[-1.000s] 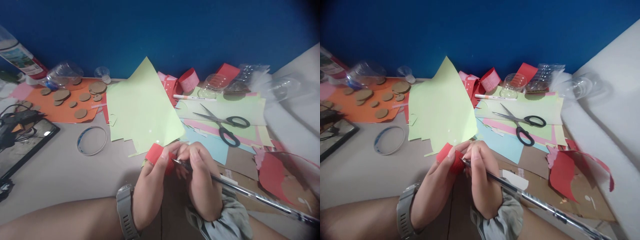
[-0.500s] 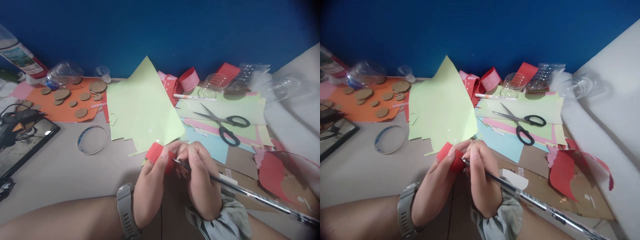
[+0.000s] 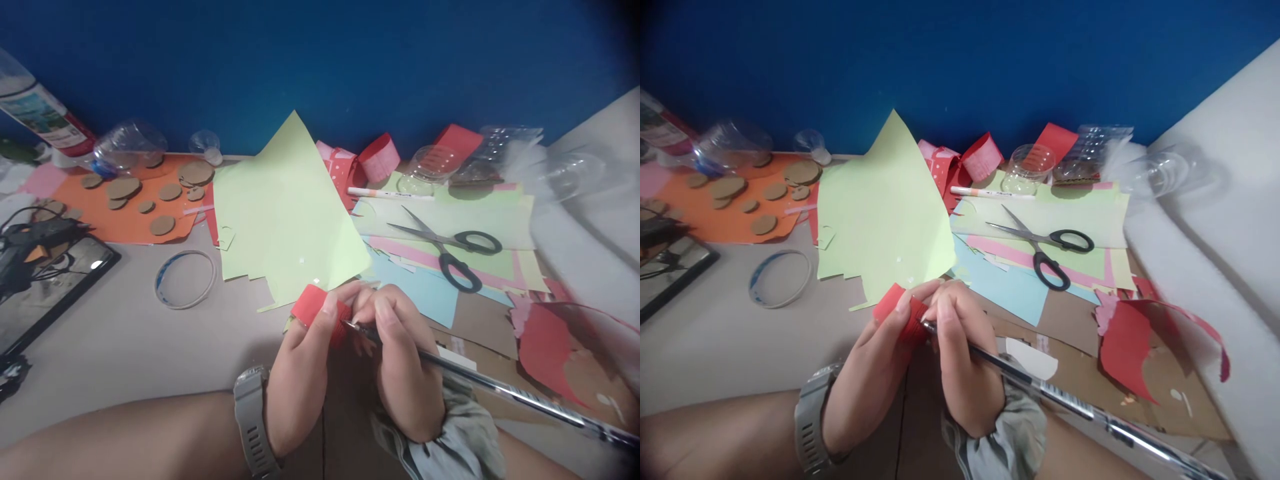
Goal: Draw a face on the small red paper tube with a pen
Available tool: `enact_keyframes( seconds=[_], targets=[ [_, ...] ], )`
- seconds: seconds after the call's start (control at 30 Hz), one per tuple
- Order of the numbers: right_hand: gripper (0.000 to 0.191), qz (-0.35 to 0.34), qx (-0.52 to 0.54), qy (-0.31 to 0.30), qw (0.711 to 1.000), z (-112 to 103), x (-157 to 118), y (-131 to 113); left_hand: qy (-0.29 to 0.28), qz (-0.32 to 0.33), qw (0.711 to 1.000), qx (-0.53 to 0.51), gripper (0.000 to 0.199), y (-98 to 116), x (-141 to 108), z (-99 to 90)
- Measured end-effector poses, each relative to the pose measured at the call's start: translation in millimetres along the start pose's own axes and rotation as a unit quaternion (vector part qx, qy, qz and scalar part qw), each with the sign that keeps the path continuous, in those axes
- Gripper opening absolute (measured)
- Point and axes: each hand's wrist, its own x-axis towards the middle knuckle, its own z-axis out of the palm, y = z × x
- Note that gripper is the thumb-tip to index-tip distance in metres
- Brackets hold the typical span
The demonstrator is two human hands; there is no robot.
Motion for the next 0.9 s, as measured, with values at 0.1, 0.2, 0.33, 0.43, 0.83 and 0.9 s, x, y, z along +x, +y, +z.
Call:
enact_keyframes(
  seconds=[0.1, 0.2, 0.33, 0.43, 0.83, 0.9],
  targets=[
    [0.042, 0.0, -0.002, -0.001, 1.0, -0.3, 0.6, -0.4, -0.007, 0.001, 1.0, 0.01, 0.043, -1.2, 0.4, 0.3],
    [0.042, -0.015, -0.016, -0.01, 1.0, -0.7, 1.5, -1.7, -0.003, 0.005, 1.0, 0.001, 0.042, -2.4, 1.0, 0.1],
    [0.044, -0.024, -0.025, -0.023, 0.999, -0.6, 3.0, -4.4, -0.001, 0.011, 1.0, -0.005, 0.041, -1.2, 0.0, -0.4],
    [0.045, -0.007, -0.011, -0.006, 1.0, 0.7, 2.7, -5.2, -0.007, 0.017, 1.0, 0.014, 0.043, -0.3, -1.2, -0.2],
    [0.044, -0.032, -0.027, 0.0, 0.999, 0.9, 2.6, -2.6, 0.014, -0.02, 1.0, -0.005, 0.046, -1.6, -0.6, -0.8],
    [0.043, -0.031, -0.02, -0.001, 0.999, 0.8, 2.6, -2.1, 0.019, -0.017, 1.0, 0.003, 0.045, -0.7, -0.2, -0.1]
  ],
)
